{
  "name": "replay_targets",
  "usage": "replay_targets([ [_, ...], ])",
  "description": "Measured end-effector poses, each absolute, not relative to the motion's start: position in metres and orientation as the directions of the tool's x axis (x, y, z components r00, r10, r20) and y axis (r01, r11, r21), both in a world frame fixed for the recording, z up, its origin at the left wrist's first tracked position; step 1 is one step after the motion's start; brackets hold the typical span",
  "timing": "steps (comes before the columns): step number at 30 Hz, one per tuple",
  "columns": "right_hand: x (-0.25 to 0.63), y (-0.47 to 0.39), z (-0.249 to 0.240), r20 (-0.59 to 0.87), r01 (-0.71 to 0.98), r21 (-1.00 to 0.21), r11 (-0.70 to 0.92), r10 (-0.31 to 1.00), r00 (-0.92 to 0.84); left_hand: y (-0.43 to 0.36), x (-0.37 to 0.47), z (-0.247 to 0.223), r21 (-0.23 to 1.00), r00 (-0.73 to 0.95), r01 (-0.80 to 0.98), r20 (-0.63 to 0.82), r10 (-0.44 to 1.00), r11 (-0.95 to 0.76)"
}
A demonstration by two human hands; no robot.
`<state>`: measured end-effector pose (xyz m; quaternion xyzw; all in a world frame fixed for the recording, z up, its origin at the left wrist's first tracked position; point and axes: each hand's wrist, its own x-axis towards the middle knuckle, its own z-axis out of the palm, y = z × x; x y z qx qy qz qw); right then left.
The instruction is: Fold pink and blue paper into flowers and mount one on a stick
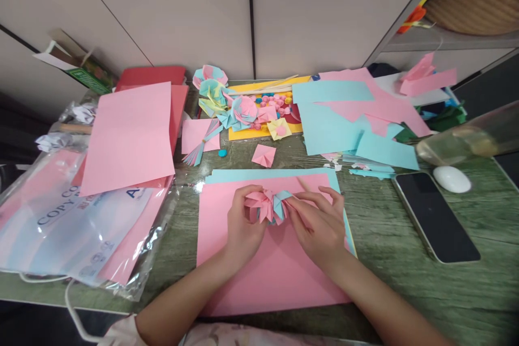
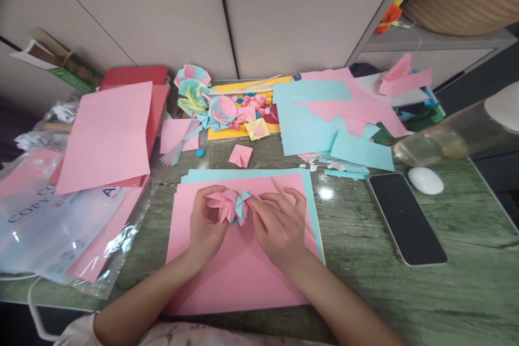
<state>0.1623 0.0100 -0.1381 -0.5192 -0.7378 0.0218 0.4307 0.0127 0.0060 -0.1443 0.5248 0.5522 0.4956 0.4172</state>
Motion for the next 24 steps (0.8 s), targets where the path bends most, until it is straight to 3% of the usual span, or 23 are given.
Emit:
replay_targets([
  [18, 0.1581, 0.0071, -0.137, 0.696, 0.782, -0.36, 0.508, 0.705, -0.138, 0.0026, 0.0178, -0.15, 0.978, -0.171, 0.164, 0.159, 0.972, -0.131],
  [24, 0.1556, 0.0059, -0.1357, 0.72, 0.83, -0.263, 0.491, 0.673, -0.17, 0.0041, 0.0193, -0.152, 0.958, -0.185, 0.159, 0.265, 0.946, -0.237],
])
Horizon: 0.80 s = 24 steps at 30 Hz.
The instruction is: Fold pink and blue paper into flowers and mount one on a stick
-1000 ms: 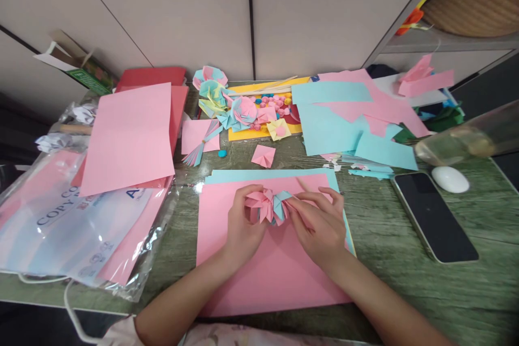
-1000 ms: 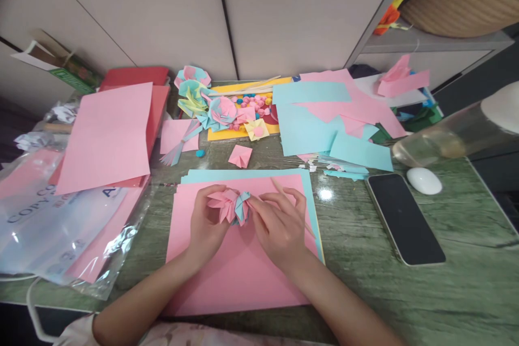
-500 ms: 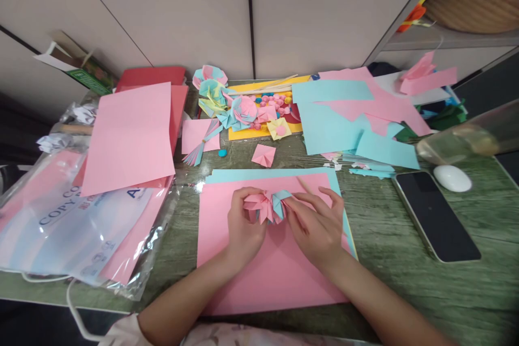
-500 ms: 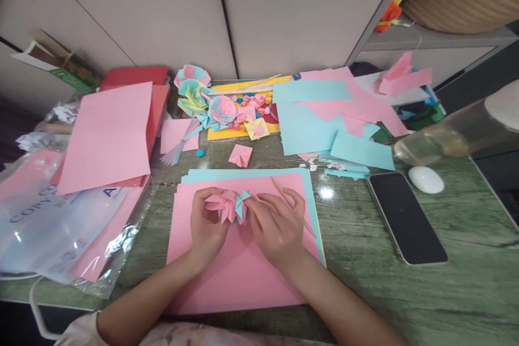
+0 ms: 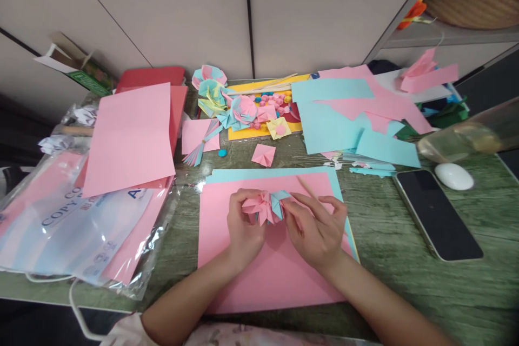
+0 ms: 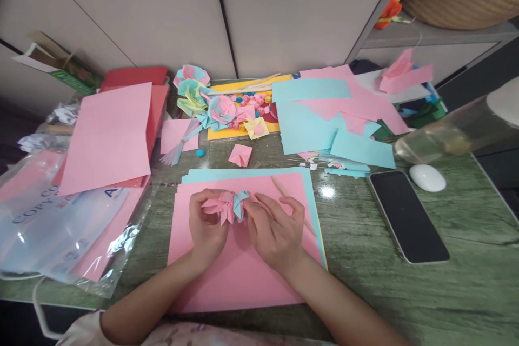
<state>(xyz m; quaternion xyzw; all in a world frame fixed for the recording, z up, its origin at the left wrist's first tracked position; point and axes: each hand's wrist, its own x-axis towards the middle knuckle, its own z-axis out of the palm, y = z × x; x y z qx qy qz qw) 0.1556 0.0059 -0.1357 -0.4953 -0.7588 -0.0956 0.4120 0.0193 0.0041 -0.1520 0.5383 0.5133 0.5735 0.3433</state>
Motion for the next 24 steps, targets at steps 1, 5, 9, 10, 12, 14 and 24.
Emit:
replay_targets([
  [1, 0.1552, 0.0055, -0.1357, 0.723, 0.841, -0.247, 0.482, 0.669, -0.172, 0.0045, 0.0196, -0.1525, 0.951, -0.192, 0.171, 0.287, 0.938, -0.256],
  [5, 0.1552, 0.0039, -0.1367, 0.743, 0.85, -0.205, 0.486, 0.642, -0.187, 0.0057, 0.0203, -0.1544, 0.936, -0.207, 0.196, 0.33, 0.921, -0.291],
  [9, 0.1559, 0.0025, -0.139, 0.746, 0.843, -0.203, 0.498, 0.636, -0.196, 0.0069, 0.0205, -0.1556, 0.927, -0.198, 0.154, 0.368, 0.909, -0.342],
  [10, 0.156, 0.0025, -0.1392, 0.74, 0.839, -0.22, 0.498, 0.645, -0.189, 0.0072, 0.0205, -0.1556, 0.925, -0.196, 0.145, 0.374, 0.907, -0.35],
  [12, 0.1562, 0.0032, -0.1386, 0.717, 0.819, -0.288, 0.495, 0.679, -0.158, 0.0079, 0.0207, -0.1554, 0.925, -0.193, 0.132, 0.375, 0.907, -0.355],
  [14, 0.1567, 0.0046, -0.1371, 0.683, 0.788, -0.382, 0.482, 0.722, -0.11, 0.0085, 0.0209, -0.1546, 0.934, -0.199, 0.119, 0.354, 0.914, -0.336],
  [24, 0.1629, 0.0113, -0.1335, 0.604, 0.723, -0.548, 0.419, 0.797, -0.004, 0.005, 0.0226, -0.151, 0.995, -0.166, -0.023, 0.089, 0.982, -0.094],
])
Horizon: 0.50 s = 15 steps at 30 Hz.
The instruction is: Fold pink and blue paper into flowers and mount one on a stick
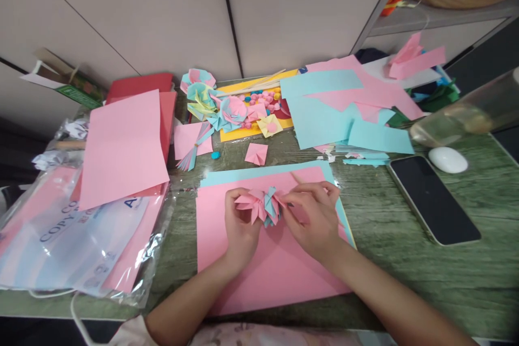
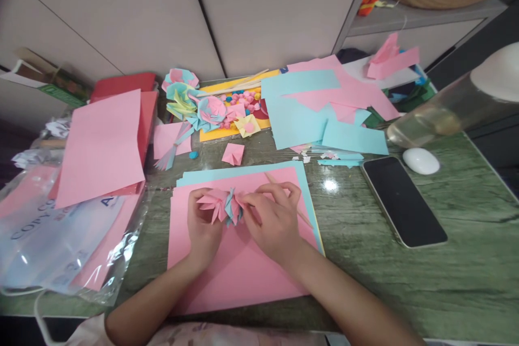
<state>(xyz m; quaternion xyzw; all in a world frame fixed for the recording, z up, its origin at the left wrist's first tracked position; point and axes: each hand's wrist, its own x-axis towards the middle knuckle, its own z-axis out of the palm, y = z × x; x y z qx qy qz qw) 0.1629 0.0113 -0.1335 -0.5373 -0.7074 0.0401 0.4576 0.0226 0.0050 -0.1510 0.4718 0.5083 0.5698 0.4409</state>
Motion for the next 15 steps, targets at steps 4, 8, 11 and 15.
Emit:
replay_targets([
  [4, 0.1646, 0.0124, -0.1329, 0.592, 0.74, -0.517, 0.431, 0.804, -0.054, 0.0054, 0.0226, -0.1493, 0.998, -0.162, -0.033, 0.044, 0.986, -0.05],
  [8, 0.1646, 0.0117, -0.1337, 0.597, 0.727, -0.532, 0.434, 0.802, -0.042, 0.0063, 0.0214, -0.15, 0.998, -0.19, 0.013, 0.057, 0.98, -0.056],
  [11, 0.1629, 0.0102, -0.1353, 0.601, 0.701, -0.561, 0.441, 0.799, -0.021, 0.0055, 0.0201, -0.1523, 0.999, -0.171, -0.016, 0.04, 0.984, -0.044],
  [15, 0.1599, 0.0091, -0.1387, 0.62, 0.688, -0.576, 0.441, 0.785, 0.017, 0.0036, 0.019, -0.1529, 1.0, -0.198, 0.009, 0.02, 0.98, -0.019],
])
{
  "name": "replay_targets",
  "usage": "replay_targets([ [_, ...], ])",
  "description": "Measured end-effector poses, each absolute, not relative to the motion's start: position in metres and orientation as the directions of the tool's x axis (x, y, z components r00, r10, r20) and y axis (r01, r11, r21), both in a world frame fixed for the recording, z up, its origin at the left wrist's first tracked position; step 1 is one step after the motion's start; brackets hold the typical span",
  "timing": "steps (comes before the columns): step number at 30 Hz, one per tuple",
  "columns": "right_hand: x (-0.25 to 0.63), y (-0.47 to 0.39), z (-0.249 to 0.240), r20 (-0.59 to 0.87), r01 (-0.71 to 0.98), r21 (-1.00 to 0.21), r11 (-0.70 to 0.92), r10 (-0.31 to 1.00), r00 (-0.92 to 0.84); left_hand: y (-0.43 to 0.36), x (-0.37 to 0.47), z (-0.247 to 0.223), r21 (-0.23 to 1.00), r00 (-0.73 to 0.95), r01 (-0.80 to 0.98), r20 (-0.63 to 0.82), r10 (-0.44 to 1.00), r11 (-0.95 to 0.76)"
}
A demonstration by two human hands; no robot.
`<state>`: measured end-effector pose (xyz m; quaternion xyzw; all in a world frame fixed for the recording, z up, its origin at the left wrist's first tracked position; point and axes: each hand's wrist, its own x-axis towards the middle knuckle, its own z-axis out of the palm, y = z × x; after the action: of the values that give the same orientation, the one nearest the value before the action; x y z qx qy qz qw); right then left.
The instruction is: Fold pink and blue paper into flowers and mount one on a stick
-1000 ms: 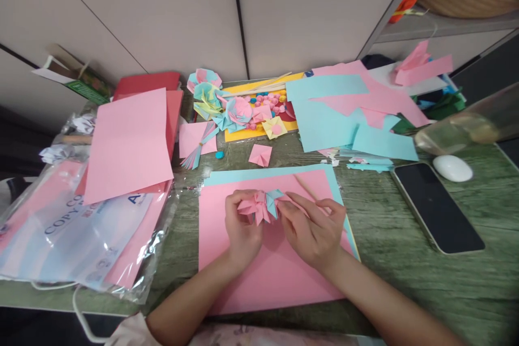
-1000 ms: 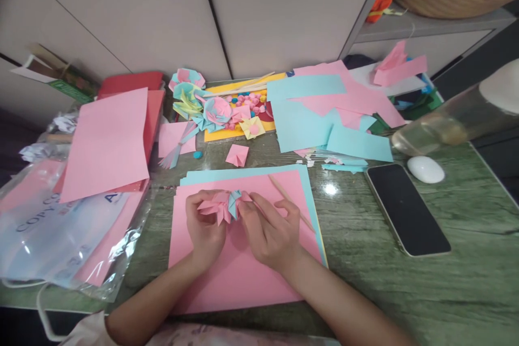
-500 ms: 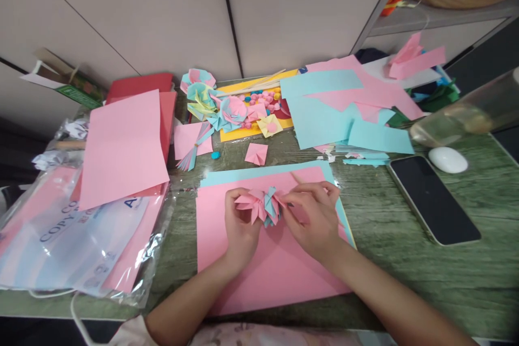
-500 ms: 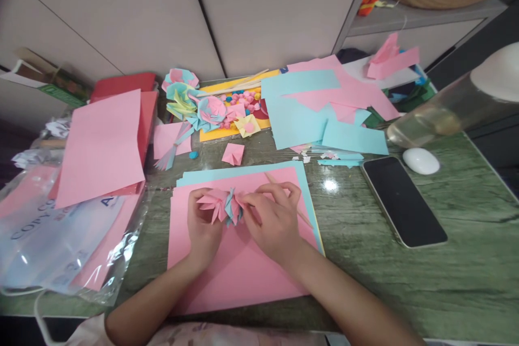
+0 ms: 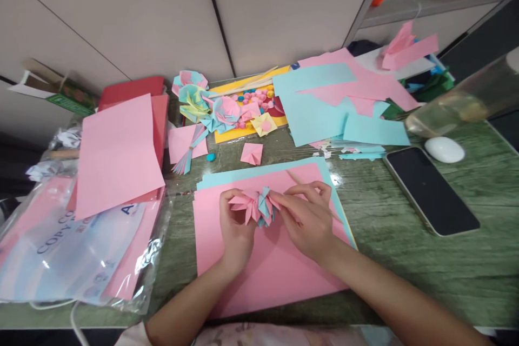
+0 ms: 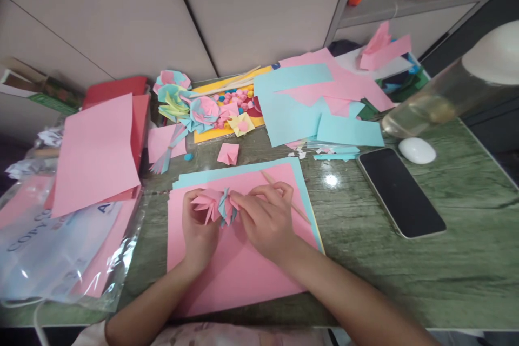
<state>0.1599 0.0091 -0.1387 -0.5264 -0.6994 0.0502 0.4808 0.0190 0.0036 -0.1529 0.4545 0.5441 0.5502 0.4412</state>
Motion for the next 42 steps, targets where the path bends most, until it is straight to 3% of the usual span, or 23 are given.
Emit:
replay_targets([
  [9, 0.158, 0.01, -0.143, 0.683, 0.711, -0.513, 0.482, 0.731, -0.003, 0.001, 0.019, -0.151, 0.988, -0.264, 0.15, 0.087, 0.961, -0.049],
  [20, 0.158, 0.011, -0.143, 0.66, 0.728, -0.501, 0.467, 0.75, -0.027, 0.001, 0.02, -0.157, 0.992, -0.245, 0.089, 0.111, 0.963, -0.091],
  [28, 0.158, 0.016, -0.146, 0.741, 0.745, -0.427, 0.513, 0.67, -0.037, 0.002, 0.021, -0.157, 0.978, -0.259, 0.116, 0.201, 0.945, -0.176],
  [35, 0.161, 0.014, -0.144, 0.714, 0.689, -0.504, 0.521, 0.7, -0.006, 0.005, 0.022, -0.154, 0.915, -0.19, 0.117, 0.402, 0.896, -0.386],
  [42, 0.167, 0.015, -0.136, 0.76, 0.755, -0.4, 0.52, 0.648, -0.043, 0.004, 0.021, -0.156, 0.888, -0.178, 0.15, 0.457, 0.871, -0.435],
])
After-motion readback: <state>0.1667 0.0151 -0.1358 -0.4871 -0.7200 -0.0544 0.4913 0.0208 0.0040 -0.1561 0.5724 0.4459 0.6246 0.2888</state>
